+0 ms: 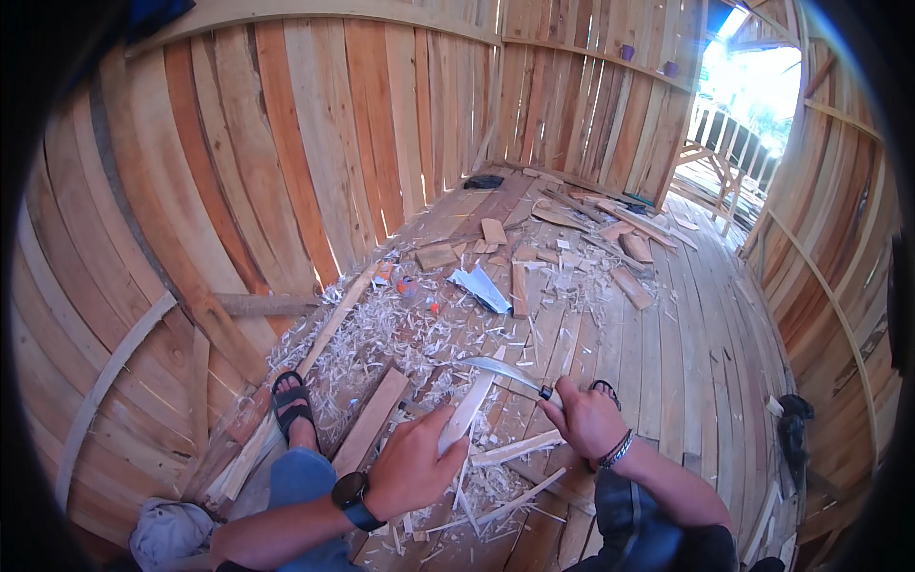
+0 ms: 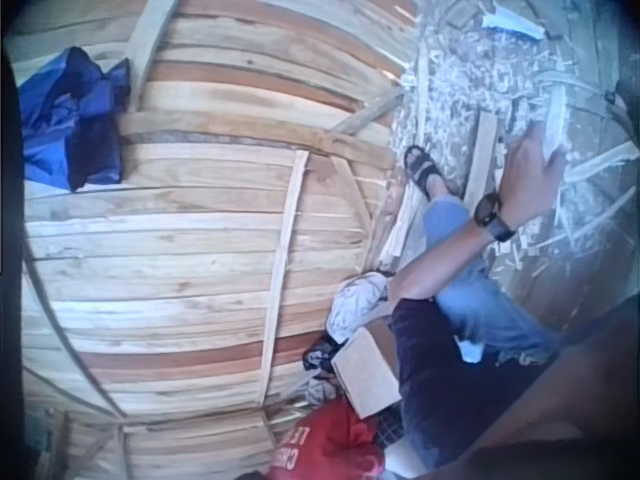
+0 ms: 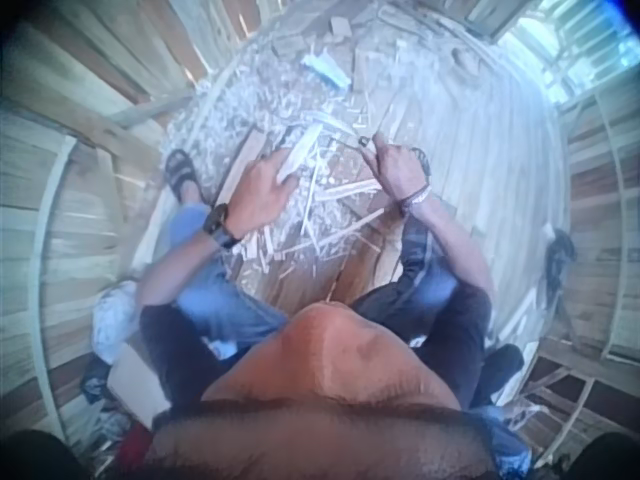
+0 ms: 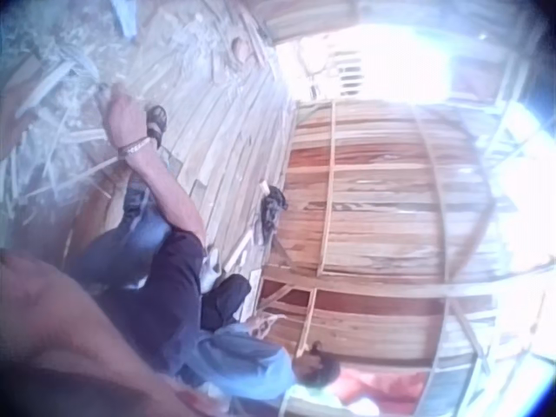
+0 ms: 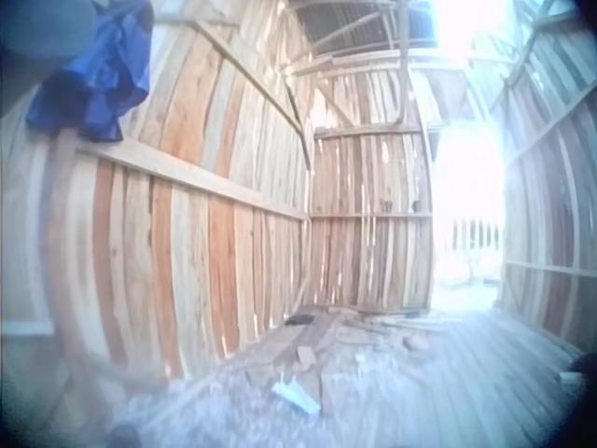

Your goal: The person carves a thin piece of wood using a small knife, shaving off thin strips and smoothing the edges while sitting on the floor.

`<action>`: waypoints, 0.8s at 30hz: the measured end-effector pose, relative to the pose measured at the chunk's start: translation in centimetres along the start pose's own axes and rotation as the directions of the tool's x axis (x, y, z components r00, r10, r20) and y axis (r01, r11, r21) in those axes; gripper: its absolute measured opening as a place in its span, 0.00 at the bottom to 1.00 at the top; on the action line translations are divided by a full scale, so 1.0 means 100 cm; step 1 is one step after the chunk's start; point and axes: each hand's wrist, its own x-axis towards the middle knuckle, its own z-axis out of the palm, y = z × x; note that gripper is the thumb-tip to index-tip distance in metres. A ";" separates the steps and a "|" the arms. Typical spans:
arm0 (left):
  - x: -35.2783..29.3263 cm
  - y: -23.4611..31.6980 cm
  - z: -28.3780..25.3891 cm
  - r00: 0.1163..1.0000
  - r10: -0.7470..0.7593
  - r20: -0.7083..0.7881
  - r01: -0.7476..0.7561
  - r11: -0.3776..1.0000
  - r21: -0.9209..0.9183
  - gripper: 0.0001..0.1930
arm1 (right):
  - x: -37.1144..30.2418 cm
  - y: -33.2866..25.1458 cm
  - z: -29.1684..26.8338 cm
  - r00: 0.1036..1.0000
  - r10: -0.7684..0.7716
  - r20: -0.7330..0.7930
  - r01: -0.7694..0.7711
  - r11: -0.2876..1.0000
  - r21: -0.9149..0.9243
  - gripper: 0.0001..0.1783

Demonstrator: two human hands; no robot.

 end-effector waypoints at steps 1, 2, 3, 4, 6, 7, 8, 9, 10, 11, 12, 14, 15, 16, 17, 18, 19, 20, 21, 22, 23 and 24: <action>-0.001 0.000 0.001 1.000 0.006 -0.007 -0.006 1.000 -0.002 0.15 | 0.001 0.000 -0.001 1.000 0.011 0.000 -0.011 1.000 -0.016 0.20; -0.002 0.000 0.002 1.000 0.013 -0.014 -0.013 1.000 -0.003 0.15 | 0.001 0.000 -0.001 1.000 0.022 0.000 -0.022 0.999 -0.033 0.20; -0.003 0.000 0.002 1.000 0.019 -0.021 -0.019 1.000 -0.005 0.15 | -0.005 -0.004 -0.004 0.992 -0.110 -0.055 0.109 0.994 -0.031 0.20; -0.002 0.001 0.002 0.999 0.025 -0.032 -0.025 1.000 0.004 0.15 | -0.002 -0.001 -0.002 0.995 -0.056 -0.079 0.054 0.998 -0.022 0.19; -0.002 0.005 0.000 0.998 0.030 -0.055 -0.029 0.999 0.024 0.15 | 0.013 0.014 0.005 0.992 0.048 -0.118 -0.049 0.999 0.002 0.18; -0.002 0.005 0.000 0.999 0.011 -0.038 -0.011 1.000 0.016 0.15 | 0.021 0.019 0.000 0.992 0.032 -0.118 -0.037 0.998 -0.046 0.18; -0.002 0.006 -0.001 1.000 -0.007 -0.020 0.007 1.000 0.009 0.15 | 0.015 0.015 0.000 0.996 -0.001 -0.095 -0.003 0.999 -0.049 0.19; -0.001 0.007 -0.001 1.000 -0.025 -0.003 0.025 1.000 0.002 0.15 | 0.003 0.005 0.000 0.997 -0.034 -0.071 0.031 0.998 -0.051 0.20; -0.002 0.006 -0.001 1.000 -0.005 -0.020 0.005 1.000 0.006 0.15 | -0.005 -0.006 -0.002 0.997 -0.066 -0.044 0.064 0.997 -0.042 0.20; -0.003 0.005 0.000 0.999 0.016 -0.037 -0.015 1.000 0.011 0.15 | -0.003 -0.008 -0.006 0.996 -0.078 -0.043 0.075 0.995 -0.068 0.20; -0.004 0.004 0.000 0.998 0.036 -0.054 -0.035 0.999 0.016 0.15 | 0.006 0.002 -0.001 0.997 -0.021 -0.081 0.016 0.998 -0.057 0.20; -0.006 0.007 -0.001 0.998 0.042 -0.047 -0.041 0.999 0.009 0.15 | 0.025 0.033 0.010 0.982 0.105 -0.155 -0.111 0.993 -0.034 0.20; -0.007 0.009 -0.002 0.998 0.047 -0.047 -0.046 0.999 0.004 0.15 | 0.022 0.036 0.011 0.983 0.133 -0.125 -0.138 0.990 -0.037 0.20; -0.005 0.013 -0.005 0.997 0.052 -0.064 -0.053 0.999 -0.001 0.15 | 0.015 0.027 0.008 0.993 0.090 -0.079 -0.093 0.995 -0.040 0.20; -0.004 0.018 -0.007 0.996 0.054 -0.073 -0.055 0.998 -0.011 0.15 | 0.002 0.010 0.004 0.998 0.053 -0.025 -0.054 0.998 -0.041 0.20; -0.003 0.022 -0.009 0.995 0.055 -0.081 -0.057 0.998 -0.022 0.16 | -0.005 0.002 0.002 0.999 0.017 0.030 -0.016 0.999 -0.040 0.19; -0.006 0.025 -0.012 0.994 0.049 -0.093 -0.050 0.999 -0.010 0.16 | 0.000 0.002 0.000 1.000 0.018 -0.004 -0.018 0.999 -0.035 0.20; -0.009 0.028 -0.015 0.993 0.045 -0.107 -0.046 0.999 0.002 0.17 | 0.008 0.014 0.007 0.996 0.080 -0.051 -0.082 0.996 -0.036 0.20; -0.009 0.029 -0.016 0.991 0.050 -0.122 -0.049 0.999 0.010 0.17 | 0.019 0.040 0.018 0.984 0.143 -0.102 -0.148 0.988 -0.040 0.21; -0.010 0.029 -0.018 0.987 0.061 -0.147 -0.058 0.998 0.022 0.18 | 0.026 0.059 0.023 0.968 0.197 -0.155 -0.205 0.978 -0.040 0.22; -0.011 0.028 -0.019 0.982 0.078 -0.171 -0.074 0.997 0.028 0.19 | 0.023 0.067 0.021 0.960 0.231 -0.160 -0.225 0.973 0.055 0.20; -0.010 0.027 -0.020 0.976 0.095 -0.195 -0.090 0.995 0.035 0.19 | 0.021 0.067 0.021 0.957 0.212 -0.198 -0.193 0.975 0.114 0.18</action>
